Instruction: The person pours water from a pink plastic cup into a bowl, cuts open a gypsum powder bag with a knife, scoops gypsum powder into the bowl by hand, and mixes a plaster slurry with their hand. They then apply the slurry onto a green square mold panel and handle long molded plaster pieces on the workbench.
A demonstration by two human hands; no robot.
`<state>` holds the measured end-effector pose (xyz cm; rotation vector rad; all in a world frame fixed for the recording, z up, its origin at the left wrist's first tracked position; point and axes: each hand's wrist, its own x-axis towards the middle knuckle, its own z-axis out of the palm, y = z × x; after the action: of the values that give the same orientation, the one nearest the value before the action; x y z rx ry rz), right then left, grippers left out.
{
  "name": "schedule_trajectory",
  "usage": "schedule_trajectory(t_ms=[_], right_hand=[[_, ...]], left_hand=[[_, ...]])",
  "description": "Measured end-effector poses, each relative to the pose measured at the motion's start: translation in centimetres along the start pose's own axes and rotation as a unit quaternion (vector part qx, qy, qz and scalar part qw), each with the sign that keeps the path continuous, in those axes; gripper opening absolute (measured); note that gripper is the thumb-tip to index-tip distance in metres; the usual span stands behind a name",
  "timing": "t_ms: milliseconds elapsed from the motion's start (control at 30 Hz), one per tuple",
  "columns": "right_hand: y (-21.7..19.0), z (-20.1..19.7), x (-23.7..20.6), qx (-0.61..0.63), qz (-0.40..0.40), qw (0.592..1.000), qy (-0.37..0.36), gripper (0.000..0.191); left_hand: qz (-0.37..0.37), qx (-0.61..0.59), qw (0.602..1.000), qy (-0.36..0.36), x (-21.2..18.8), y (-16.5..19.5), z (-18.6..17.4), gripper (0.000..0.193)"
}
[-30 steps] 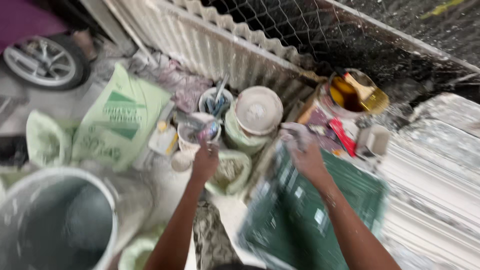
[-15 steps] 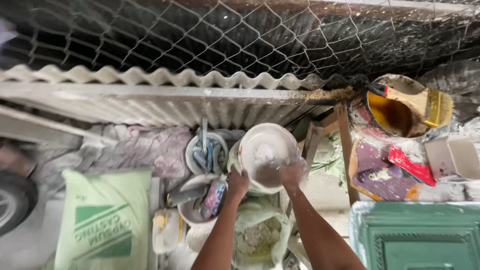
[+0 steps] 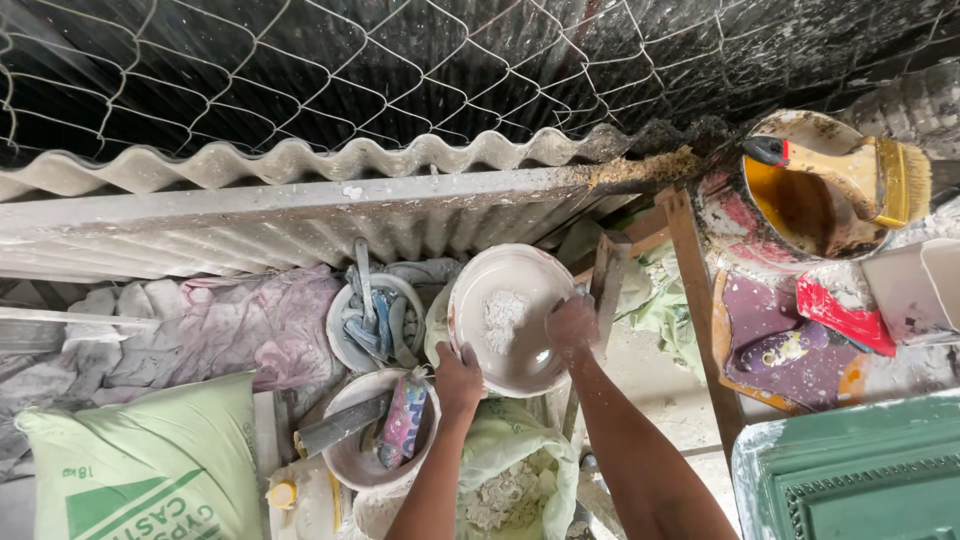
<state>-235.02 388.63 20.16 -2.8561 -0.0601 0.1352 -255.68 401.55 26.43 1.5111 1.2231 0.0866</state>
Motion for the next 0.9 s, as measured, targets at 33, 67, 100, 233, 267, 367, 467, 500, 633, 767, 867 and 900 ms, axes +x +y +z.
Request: schedule_trajectory(t_ms=[33,67,100,233,267,367,467,500,633,767,867,900], right_hand=[[0.0,0.0,0.2,0.008,0.003,1.000,-0.011,0.033],[0.1,-0.1,0.4,0.014,0.011,1.000,-0.025,0.031],[0.1,0.0,0.5,0.019,0.011,0.999,-0.036,0.030],[0.1,-0.3,0.2,0.023,0.002,0.998,-0.066,0.026],[-0.1,-0.5,0.0,0.030,0.015,0.997,-0.068,0.025],[-0.7,-1.6,-1.4,0.078,0.005,0.997,-0.003,0.015],[-1.8,-3.6,-3.7,0.109,0.046,0.993,-0.020,0.015],[-2.2,-4.5,-4.6,0.129,0.051,0.990,-0.022,0.016],[-3.9,-9.1,-9.1,0.190,0.025,0.981,-0.020,0.018],[-5.0,-15.4,-14.1,0.201,0.010,0.978,-0.048,0.021],[-4.8,-21.1,-17.8,0.276,-0.034,0.958,-0.073,0.016],[-4.6,-23.1,-19.0,0.332,-0.061,0.937,-0.093,0.017]], left_hand=[[-0.008,-0.019,1.000,-0.005,-0.2,0.3,0.0,0.028],[-0.003,-0.034,0.999,0.002,-0.3,0.4,0.0,0.028],[0.002,-0.049,0.999,0.010,-0.1,0.4,0.0,0.027],[0.012,-0.048,0.999,0.017,1.8,-1.2,0.9,0.021],[0.031,-0.058,0.998,0.020,2.2,-2.1,1.1,0.020],[0.120,-0.072,0.989,0.039,3.1,-4.8,1.6,0.017],[0.225,-0.038,0.970,0.085,3.1,-7.0,0.9,0.016],[0.240,-0.023,0.966,0.095,2.8,-7.3,0.4,0.016],[0.181,-0.017,0.978,0.105,-0.6,-6.7,-3.1,0.025],[0.099,-0.102,0.988,0.053,-7.4,-3.9,-9.2,0.026],[0.241,-0.006,0.957,0.160,-13.6,-1.3,-14.8,0.040],[0.136,-0.034,0.986,0.092,-16.0,-0.3,-16.9,0.034]])
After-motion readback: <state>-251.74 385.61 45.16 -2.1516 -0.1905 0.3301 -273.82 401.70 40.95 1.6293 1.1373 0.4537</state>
